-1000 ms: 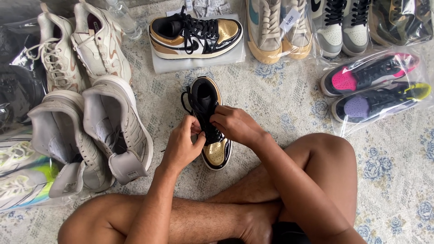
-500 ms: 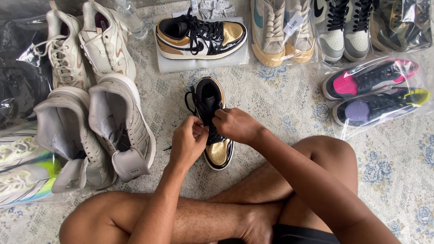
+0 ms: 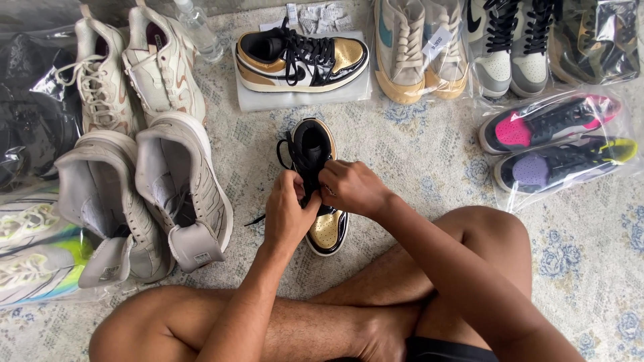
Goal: Lacing a gold and black high-top sneaker and tying the laces while sitting on a carpeted floor.
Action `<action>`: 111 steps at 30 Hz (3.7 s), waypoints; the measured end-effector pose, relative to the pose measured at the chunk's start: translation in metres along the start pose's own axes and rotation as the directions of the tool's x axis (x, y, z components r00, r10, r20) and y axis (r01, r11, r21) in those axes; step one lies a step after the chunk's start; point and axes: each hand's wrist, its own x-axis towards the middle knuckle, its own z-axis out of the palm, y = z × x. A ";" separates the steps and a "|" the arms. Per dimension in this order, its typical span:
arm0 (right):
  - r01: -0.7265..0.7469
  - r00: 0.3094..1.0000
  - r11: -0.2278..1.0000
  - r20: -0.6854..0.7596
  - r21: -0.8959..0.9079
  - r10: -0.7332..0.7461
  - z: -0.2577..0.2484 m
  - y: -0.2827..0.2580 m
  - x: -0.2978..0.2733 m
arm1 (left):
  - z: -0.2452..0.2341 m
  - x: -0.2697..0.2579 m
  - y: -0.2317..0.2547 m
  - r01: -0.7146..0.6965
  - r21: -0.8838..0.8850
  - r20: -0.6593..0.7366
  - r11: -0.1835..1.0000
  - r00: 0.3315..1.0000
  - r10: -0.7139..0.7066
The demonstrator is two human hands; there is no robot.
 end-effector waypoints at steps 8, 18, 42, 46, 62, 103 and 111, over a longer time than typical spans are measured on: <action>-0.587 0.735 0.573 0.081 0.571 0.673 -0.014 -0.015 -0.006 | -0.006 0.001 0.009 0.254 -0.187 0.109 0.949 0.965 -0.237; -0.631 0.710 0.593 0.065 0.500 0.701 -0.040 -0.041 0.019 | -0.008 0.003 0.008 0.283 -0.272 0.133 0.920 0.958 -0.255; -0.501 0.791 0.590 0.058 0.633 0.610 -0.006 -0.005 0.000 | -0.018 0.007 0.005 0.286 -0.340 0.167 0.896 0.956 -0.242; -0.409 0.772 0.676 -0.163 0.613 0.614 0.001 -0.001 0.002 | -0.018 0.007 0.004 0.289 -0.360 0.167 0.887 0.955 -0.243; -0.051 0.910 0.917 -0.360 0.396 0.206 0.010 0.011 0.008 | -0.010 0.002 0.022 0.109 -0.219 0.129 0.970 0.988 -0.081; -0.032 0.866 0.712 -0.336 0.702 0.370 0.004 0.008 0.022 | 0.008 0.015 -0.021 -0.148 0.034 -0.216 0.988 0.964 0.152; -0.002 0.840 0.835 -0.453 0.550 0.299 0.005 0.009 0.022 | -0.020 0.026 0.010 -0.413 0.622 -0.020 0.666 0.841 0.541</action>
